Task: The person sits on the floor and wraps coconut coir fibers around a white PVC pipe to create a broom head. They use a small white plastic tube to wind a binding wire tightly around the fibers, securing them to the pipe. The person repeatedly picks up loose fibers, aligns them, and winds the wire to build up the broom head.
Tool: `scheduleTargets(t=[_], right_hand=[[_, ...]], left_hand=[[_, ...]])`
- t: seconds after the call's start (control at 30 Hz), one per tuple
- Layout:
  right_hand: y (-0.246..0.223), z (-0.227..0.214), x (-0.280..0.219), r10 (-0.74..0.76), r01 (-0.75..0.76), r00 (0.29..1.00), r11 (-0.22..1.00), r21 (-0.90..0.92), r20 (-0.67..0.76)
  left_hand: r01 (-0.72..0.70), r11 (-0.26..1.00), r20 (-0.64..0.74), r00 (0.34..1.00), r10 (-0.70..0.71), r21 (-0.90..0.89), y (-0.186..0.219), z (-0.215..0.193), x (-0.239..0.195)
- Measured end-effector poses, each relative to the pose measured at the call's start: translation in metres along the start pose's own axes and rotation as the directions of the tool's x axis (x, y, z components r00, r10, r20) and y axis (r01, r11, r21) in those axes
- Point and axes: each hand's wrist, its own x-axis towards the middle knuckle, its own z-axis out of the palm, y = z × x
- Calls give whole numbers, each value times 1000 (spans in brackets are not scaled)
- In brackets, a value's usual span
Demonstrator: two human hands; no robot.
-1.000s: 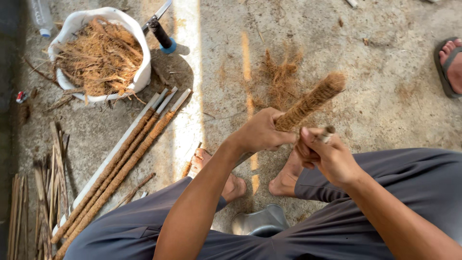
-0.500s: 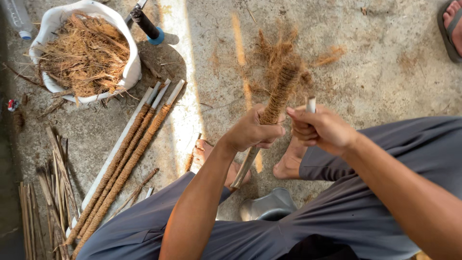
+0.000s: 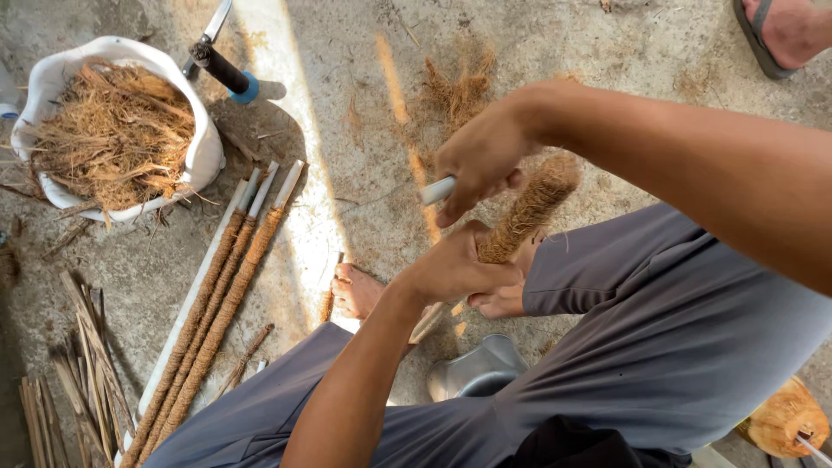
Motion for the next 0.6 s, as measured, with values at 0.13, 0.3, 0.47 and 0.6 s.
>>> scheduleTargets(t=[0.13, 0.3, 0.47, 0.6], right_hand=[[-32, -11, 10, 59, -64, 998, 961, -268, -27], [-48, -19, -1, 72, -91, 995, 938, -335, -70], [-70, -13, -13, 103, -188, 979, 794, -578, -177], [-76, 9, -23, -102, -261, 902, 644, -719, -419]], left_hand=[[80, 980, 0, 997, -81, -183, -7, -3, -1], [-140, 987, 69, 987, 145, -81, -11, -12, 1], [-324, 932, -157, 924, 348, 163, -3, 1, 18], [-407, 871, -330, 811, 483, 274, -4, -6, 33]])
